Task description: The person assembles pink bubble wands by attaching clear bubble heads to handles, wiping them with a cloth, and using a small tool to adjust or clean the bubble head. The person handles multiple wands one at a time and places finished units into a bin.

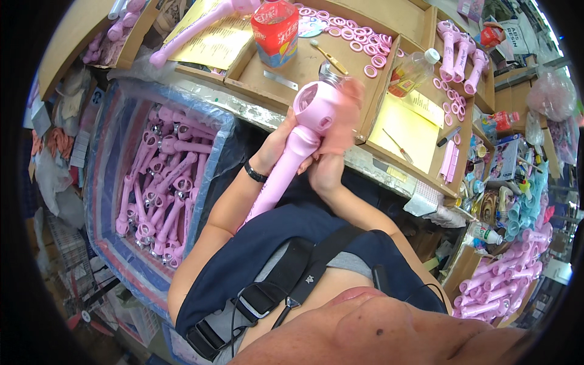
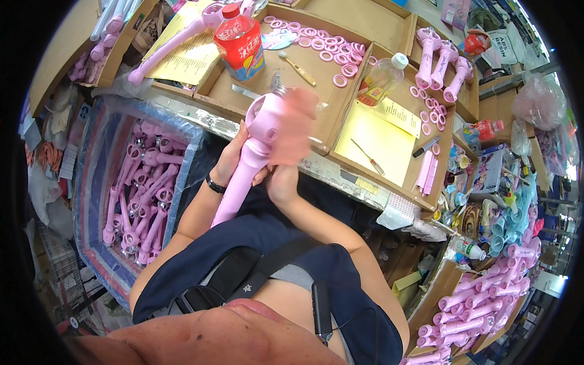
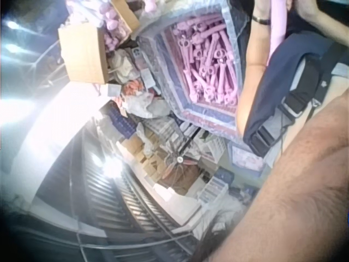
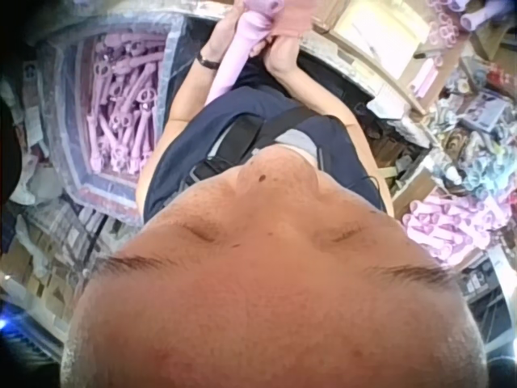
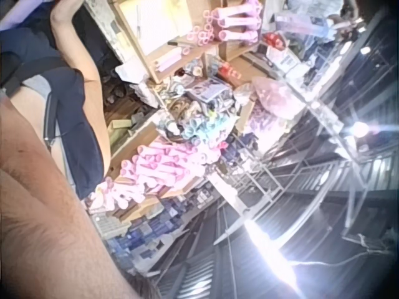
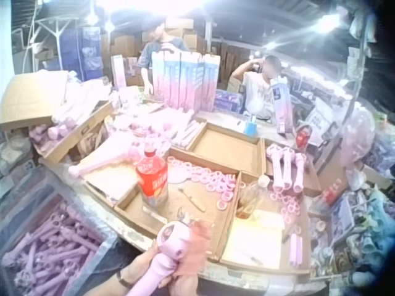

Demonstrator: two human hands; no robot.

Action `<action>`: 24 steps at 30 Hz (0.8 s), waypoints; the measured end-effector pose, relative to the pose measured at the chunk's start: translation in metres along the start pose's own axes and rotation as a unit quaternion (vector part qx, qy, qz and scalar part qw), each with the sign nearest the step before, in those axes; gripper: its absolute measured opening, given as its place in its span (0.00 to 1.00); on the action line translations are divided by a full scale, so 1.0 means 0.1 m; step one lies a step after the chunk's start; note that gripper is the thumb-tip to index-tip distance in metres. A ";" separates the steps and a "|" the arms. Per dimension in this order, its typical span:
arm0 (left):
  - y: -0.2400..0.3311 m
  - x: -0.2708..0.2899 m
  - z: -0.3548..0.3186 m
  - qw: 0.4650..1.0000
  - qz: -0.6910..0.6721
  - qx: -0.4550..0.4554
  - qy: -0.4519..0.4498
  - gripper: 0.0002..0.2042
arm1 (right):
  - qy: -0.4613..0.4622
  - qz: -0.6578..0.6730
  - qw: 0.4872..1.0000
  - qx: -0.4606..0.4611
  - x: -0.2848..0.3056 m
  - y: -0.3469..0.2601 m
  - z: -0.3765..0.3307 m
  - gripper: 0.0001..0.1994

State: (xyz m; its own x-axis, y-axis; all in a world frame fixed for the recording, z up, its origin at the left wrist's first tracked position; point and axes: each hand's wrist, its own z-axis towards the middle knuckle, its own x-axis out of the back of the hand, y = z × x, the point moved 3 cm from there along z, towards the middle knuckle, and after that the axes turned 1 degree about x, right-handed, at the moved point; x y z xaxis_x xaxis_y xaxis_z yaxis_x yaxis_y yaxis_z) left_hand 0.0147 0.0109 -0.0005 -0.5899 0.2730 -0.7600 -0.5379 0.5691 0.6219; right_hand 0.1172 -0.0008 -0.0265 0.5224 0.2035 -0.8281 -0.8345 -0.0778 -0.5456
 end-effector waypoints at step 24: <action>1.25 0.68 -0.48 0.835 -0.159 -0.527 0.010 0.35 | 0.048 -0.114 0.978 -0.166 0.28 -0.46 -0.19 0.21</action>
State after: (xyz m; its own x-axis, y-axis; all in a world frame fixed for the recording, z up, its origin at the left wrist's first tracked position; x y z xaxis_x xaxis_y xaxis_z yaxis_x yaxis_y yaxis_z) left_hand -0.1215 0.0629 0.0345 -0.3195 0.2196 -0.9218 -0.8943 -0.3913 0.2168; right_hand 0.1730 -0.0100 -0.0268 0.7155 0.1613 -0.6797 -0.6000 -0.3565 -0.7162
